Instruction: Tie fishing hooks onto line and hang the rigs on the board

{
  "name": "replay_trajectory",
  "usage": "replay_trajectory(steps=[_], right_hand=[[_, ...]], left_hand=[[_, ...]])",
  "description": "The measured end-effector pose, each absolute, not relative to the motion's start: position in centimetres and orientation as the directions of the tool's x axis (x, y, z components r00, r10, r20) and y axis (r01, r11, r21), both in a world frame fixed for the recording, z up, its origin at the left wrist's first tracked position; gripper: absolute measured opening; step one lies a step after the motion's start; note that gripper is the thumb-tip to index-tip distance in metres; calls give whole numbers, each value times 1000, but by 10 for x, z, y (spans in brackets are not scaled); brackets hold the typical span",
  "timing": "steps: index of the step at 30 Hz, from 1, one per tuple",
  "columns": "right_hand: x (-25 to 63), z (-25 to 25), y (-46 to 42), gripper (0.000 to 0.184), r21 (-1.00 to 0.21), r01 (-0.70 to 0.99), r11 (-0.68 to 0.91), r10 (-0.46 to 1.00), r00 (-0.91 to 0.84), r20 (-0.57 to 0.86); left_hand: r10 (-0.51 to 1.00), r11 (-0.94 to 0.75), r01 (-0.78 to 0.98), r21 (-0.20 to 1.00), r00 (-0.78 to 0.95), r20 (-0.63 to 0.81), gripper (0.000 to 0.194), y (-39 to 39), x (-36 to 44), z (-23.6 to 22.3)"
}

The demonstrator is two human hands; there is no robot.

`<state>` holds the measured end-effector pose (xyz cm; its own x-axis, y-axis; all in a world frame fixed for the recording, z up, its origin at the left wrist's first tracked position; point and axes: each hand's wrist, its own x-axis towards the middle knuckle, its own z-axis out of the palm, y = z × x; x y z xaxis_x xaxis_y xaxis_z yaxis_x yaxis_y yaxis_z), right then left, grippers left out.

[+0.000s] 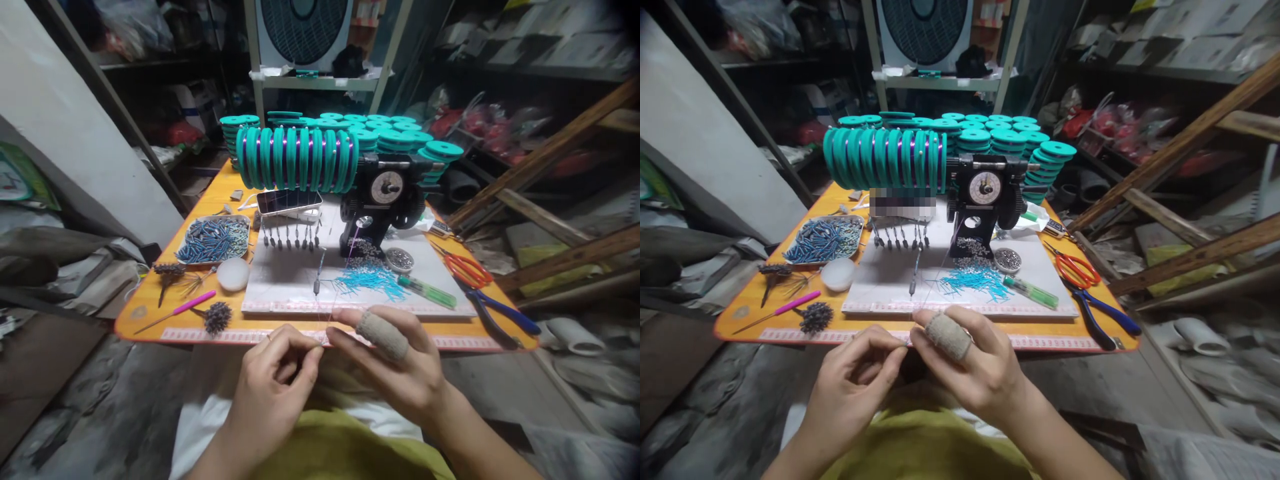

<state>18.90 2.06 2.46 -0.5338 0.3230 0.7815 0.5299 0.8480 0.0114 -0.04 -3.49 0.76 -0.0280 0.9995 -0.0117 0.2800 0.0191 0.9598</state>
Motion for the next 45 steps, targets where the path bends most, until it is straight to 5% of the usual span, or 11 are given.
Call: replay_trajectory(steps=[5, 10, 18, 20, 22, 25, 28, 32, 35, 39, 45], right_hand=[[174, 30, 30, 21, -191, 337, 922, 371, -627, 685], [166, 34, 30, 16, -282, 460, 842, 536, -649, 540], [159, 50, 35, 26, -302, 607, 735, 677, -631, 378], [160, 49, 33, 23, -255, 589, 767, 632, -625, 459], [165, 46, 29, 21, -211, 558, 803, 555, -569, 606], [173, 42, 16, 21, -266, 558, 786, 528, -384, 757], [178, 36, 2, 15, -498, 514, 698, 701, -348, 622], [172, 22, -11, 13, -710, 421, 565, 819, -394, 418], [170, 11, -18, 12, -674, 429, 601, 799, -333, 500], [178, 8, -15, 20, -301, 511, 805, 529, -389, 754], [184, 23, 13, 17, -273, 318, 908, 417, -626, 659]], left_hand=[[966, -243, 491, 836, 49, 253, 10, -32, -5, 13], [819, -442, 739, 509, 101, 565, 14, -28, -4, 14], [597, -602, 792, 102, 361, 716, 16, -27, -4, 16], [596, -672, 716, 187, 373, 711, 16, -28, -3, 16], [758, -606, 605, 516, 242, 606, 11, -30, -1, 14], [993, -116, 133, 984, 7, 116, 16, -33, 7, 6], [979, 188, -386, 903, -2, -205, 29, -37, 17, -1], [959, 225, -558, 799, -18, -282, 33, -39, 25, -4], [964, 219, -471, 854, -30, -264, 30, -39, 21, -5], [985, -28, 30, 999, -169, 33, 18, -41, 10, -4], [798, -447, 662, 602, -9, 603, 16, -43, 5, 6]])
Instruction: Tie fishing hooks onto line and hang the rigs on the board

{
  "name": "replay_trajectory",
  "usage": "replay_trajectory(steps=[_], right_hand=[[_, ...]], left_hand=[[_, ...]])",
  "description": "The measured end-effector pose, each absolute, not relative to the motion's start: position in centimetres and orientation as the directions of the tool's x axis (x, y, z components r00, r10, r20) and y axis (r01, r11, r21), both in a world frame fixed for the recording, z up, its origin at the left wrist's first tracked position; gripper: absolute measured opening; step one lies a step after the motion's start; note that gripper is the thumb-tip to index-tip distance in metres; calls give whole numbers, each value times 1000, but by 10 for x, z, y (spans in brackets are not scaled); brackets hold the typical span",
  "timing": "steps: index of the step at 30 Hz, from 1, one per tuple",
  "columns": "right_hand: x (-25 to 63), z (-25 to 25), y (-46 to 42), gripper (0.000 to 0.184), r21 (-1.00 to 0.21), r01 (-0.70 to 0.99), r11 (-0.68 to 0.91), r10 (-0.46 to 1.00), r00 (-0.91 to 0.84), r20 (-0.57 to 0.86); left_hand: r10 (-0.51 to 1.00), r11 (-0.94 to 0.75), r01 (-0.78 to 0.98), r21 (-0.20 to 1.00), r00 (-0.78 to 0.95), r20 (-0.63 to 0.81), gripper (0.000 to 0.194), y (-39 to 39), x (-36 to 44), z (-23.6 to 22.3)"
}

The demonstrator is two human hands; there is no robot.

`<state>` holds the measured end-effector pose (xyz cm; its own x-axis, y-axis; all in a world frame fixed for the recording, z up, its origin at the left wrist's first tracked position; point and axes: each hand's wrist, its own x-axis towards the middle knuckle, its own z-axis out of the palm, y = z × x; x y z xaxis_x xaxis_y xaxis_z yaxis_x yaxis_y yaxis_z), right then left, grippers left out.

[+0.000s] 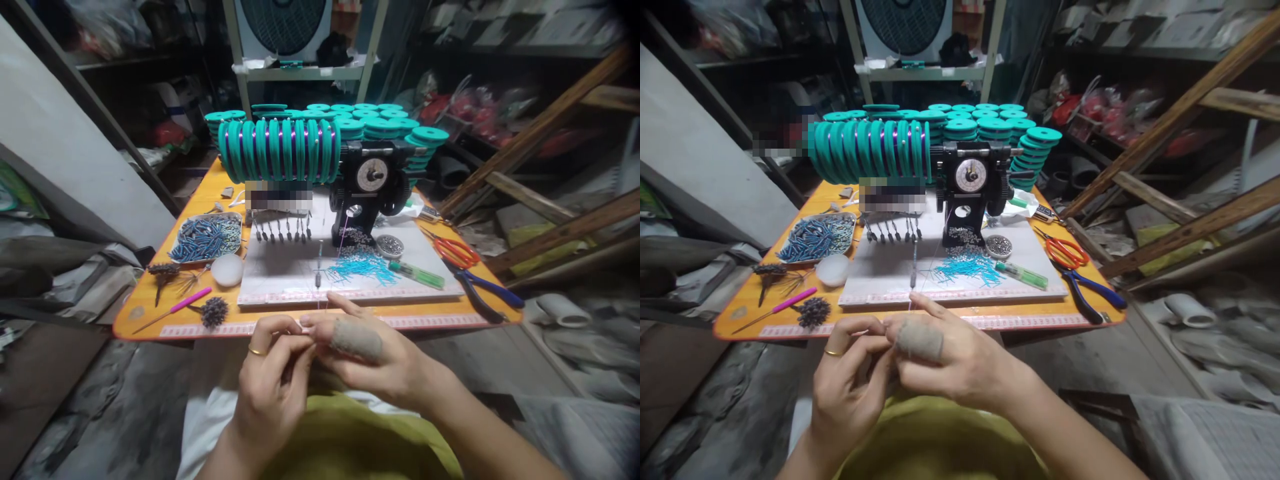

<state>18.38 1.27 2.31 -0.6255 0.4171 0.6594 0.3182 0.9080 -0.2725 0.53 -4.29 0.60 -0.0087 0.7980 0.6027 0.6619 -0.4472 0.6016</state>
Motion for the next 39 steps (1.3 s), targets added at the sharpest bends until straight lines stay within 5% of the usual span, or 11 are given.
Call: replay_trajectory(steps=[6, 15, 17, 19, 21, 22, 26, 29, 32, 36, 39], right_hand=[[178, 28, 26, 27, -441, 380, 813, 570, -676, 468], [169, 31, 36, 21, -259, 517, 816, 563, -610, 558], [171, 33, 33, 21, -209, 515, 831, 522, -594, 612], [175, 36, 26, 23, -179, 516, 838, 475, -528, 704], [182, 38, 17, 22, -225, 554, 801, 493, -399, 773], [185, 38, 12, 19, -286, 567, 772, 537, -342, 771], [193, 26, -6, 18, -680, 475, 559, 829, -355, 433], [189, 10, -15, 27, -879, 373, 297, 923, -347, 165], [183, -1, -22, 30, -944, 293, 155, 956, -286, 68], [185, -4, -27, 17, -837, 331, 436, 894, -266, 361], [197, -7, -28, 26, -491, 463, 738, 657, -328, 679]], left_hand=[[707, -488, 797, 356, 121, 697, 16, -41, 8, 5], [550, -668, 737, 105, 394, 736, 24, -33, 8, 9], [603, -697, 673, 246, 366, 708, 23, -34, 10, 8], [803, -558, 550, 622, 169, 571, 12, -36, 13, 5], [969, -233, 207, 950, -39, 246, 13, -39, 19, 1], [994, -70, -18, 997, -80, 68, 19, -40, 23, -1], [958, 215, -596, 773, -23, -285, 36, -44, 39, -7], [938, 250, -678, 692, -7, -346, 39, -45, 47, -7], [925, 283, -696, 660, 15, -381, 42, -44, 50, -8], [901, 365, -725, 584, 118, -417, 33, -43, 48, -10], [853, 485, -737, 471, 281, -440, 24, -42, 46, -8]])
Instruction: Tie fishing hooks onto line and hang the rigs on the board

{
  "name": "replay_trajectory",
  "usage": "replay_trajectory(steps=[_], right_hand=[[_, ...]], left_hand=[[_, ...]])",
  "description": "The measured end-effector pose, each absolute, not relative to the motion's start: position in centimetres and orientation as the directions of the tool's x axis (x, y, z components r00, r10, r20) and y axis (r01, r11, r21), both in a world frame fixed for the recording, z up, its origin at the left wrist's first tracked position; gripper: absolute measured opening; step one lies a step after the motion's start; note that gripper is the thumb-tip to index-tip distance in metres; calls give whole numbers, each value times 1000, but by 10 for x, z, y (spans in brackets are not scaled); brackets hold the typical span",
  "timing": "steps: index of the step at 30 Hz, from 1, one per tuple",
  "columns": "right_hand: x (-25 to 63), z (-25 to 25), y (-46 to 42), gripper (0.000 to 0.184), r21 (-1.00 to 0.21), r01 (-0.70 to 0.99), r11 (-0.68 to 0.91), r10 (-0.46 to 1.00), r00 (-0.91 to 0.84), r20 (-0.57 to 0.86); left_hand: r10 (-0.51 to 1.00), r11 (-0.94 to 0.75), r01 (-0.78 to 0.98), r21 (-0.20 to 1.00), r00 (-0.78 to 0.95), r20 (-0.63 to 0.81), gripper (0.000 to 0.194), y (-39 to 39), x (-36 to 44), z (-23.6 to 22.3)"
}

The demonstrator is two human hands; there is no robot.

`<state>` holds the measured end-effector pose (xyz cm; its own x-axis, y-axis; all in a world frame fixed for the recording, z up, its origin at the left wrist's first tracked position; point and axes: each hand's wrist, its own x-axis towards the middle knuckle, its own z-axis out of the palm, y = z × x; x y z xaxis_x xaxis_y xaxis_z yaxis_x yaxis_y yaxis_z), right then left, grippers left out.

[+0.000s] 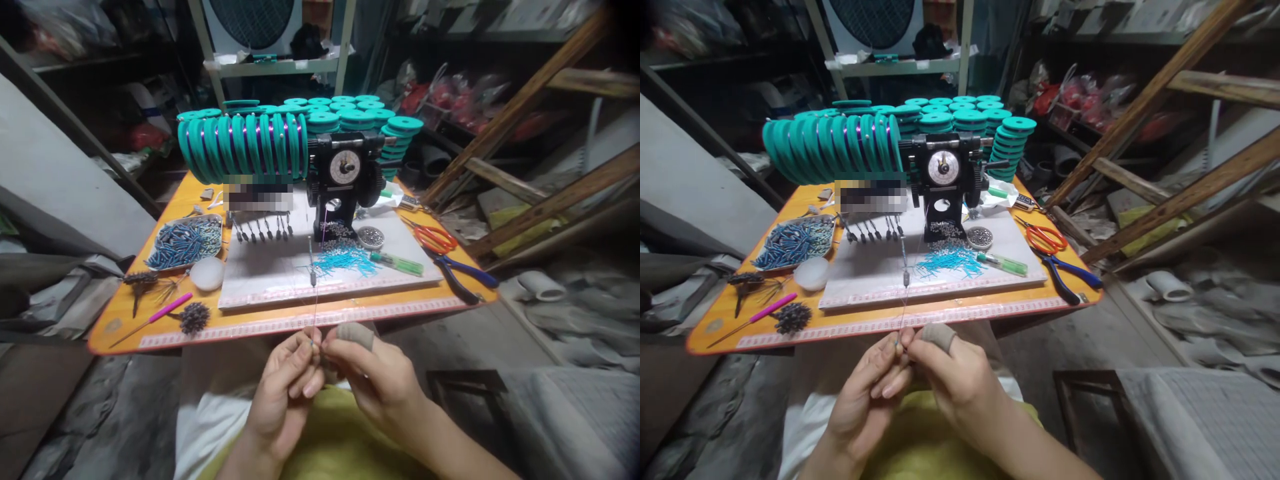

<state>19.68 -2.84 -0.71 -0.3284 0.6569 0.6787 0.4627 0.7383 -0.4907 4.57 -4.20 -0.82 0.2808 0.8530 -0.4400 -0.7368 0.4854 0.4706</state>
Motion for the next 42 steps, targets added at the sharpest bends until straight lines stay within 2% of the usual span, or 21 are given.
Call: replay_trajectory(steps=[2, 3, 5, 7, 10, 13, 16, 18, 20, 22, 23, 25, 27, 28, 30, 33, 35, 37, 42], right_hand=[[206, -9, -27, 31, -290, 526, 800, 537, -411, 736], [211, -10, -26, 32, -235, 539, 809, 512, -448, 733], [217, -11, -24, 32, -201, 538, 819, 499, -494, 712], [221, -9, -23, 30, -210, 533, 819, 513, -519, 683], [223, -3, -22, 25, -254, 502, 826, 538, -571, 620], [222, 6, -21, 21, -290, 457, 841, 531, -593, 606], [222, 13, -20, 16, -295, 417, 860, 501, -578, 644], [221, 14, -20, 16, -312, 417, 854, 512, -565, 647], [220, 14, -21, 16, -330, 431, 840, 534, -548, 644], [219, 13, -21, 14, -331, 439, 835, 539, -535, 650], [219, 13, -20, 14, -330, 441, 835, 539, -533, 652], [219, 14, -19, 13, -314, 428, 847, 520, -549, 655], [221, 15, -17, 13, -282, 400, 872, 479, -575, 663], [223, 16, -16, 14, -258, 392, 883, 455, -586, 671], [226, 16, -15, 15, -219, 391, 894, 425, -583, 693], [233, 11, -15, 16, -241, 416, 877, 450, -538, 713], [237, 5, -14, 10, -284, 420, 862, 483, -512, 710], [242, 0, -11, 8, -296, 417, 859, 491, -512, 705], [253, -5, -5, 17, -176, 433, 884, 412, -543, 731]], left_hand=[[808, 564, -735, 377, 395, -438, 19, -41, 45, -6], [787, 593, -731, 337, 440, -432, 18, -40, 45, -5], [760, 631, -718, 295, 493, -424, 16, -39, 44, -3], [751, 646, -697, 312, 507, -422, 15, -37, 43, -2], [767, 639, -641, 425, 491, -412, 15, -34, 41, -1], [824, 564, -555, 612, 427, -372, 21, -33, 38, 3], [920, 369, -390, 843, 281, -273, 33, -34, 33, 8], [980, 155, -181, 971, 150, -129, 29, -37, 30, 9], [994, -102, 68, 992, 50, 99, 18, -39, 27, 9], [947, -315, 245, 917, 21, 320, 12, -41, 25, 9], [925, -368, 284, 885, 16, 379, 12, -42, 25, 8], [938, -336, 242, 910, 2, 346, 12, -42, 25, 8], [993, -107, 3, 994, 47, 107, 14, -41, 27, 8], [992, 60, -167, 984, 120, -41, 19, -39, 29, 8], [908, 393, -455, 799, 331, -257, 23, -36, 33, 6], [751, 660, -611, 438, 563, -346, 15, -32, 42, 2], [691, 722, -629, 289, 634, -347, 10, -31, 48, -2], [666, 741, -639, 208, 661, -345, 8, -30, 54, -6], [636, 762, -629, 156, 681, -363, 14, -30, 63, -12]])
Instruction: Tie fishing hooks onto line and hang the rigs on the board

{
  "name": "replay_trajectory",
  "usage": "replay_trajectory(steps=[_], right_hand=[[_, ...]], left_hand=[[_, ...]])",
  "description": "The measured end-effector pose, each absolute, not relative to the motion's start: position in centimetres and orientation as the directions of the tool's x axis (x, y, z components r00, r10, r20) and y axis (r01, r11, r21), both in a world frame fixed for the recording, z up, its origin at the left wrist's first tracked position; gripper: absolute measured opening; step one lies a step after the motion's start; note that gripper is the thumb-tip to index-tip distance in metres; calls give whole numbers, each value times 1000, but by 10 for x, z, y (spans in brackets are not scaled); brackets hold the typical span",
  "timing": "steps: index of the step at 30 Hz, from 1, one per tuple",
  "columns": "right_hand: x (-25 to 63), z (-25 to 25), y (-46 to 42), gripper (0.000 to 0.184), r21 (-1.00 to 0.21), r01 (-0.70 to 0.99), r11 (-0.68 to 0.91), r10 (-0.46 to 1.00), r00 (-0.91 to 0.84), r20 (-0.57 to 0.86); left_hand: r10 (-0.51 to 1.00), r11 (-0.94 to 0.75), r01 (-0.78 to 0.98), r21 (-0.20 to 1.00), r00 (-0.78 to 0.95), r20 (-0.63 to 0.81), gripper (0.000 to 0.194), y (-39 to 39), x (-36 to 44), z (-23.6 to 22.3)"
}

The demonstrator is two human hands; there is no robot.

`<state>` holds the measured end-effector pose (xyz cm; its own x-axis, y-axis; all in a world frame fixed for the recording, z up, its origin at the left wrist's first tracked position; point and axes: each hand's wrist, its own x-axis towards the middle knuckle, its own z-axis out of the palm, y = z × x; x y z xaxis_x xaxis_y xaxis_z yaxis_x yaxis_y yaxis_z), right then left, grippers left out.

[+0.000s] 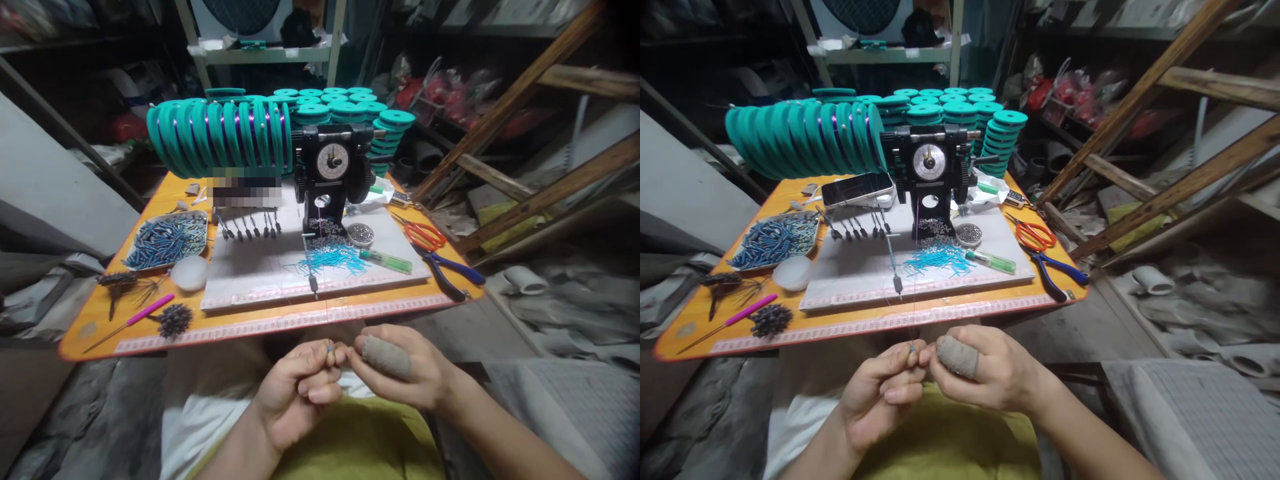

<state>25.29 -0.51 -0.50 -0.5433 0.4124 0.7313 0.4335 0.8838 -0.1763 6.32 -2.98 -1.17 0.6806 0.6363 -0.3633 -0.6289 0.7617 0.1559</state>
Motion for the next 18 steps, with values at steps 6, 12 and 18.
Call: replay_trajectory(steps=[6, 12, 18], right_hand=[[260, 1, -10, 25, -150, 440, 885, 417, -609, 675], [254, 23, -13, 19, -229, 389, 893, 442, -654, 614], [239, 36, -7, 20, -248, 278, 928, 371, -637, 675]], left_hand=[[637, 768, -599, 226, 674, -375, 11, -26, 65, -7], [869, 465, -461, 756, 401, -290, 26, -32, 57, 5], [915, -402, 289, 869, 89, 394, 11, -40, 41, 14]])
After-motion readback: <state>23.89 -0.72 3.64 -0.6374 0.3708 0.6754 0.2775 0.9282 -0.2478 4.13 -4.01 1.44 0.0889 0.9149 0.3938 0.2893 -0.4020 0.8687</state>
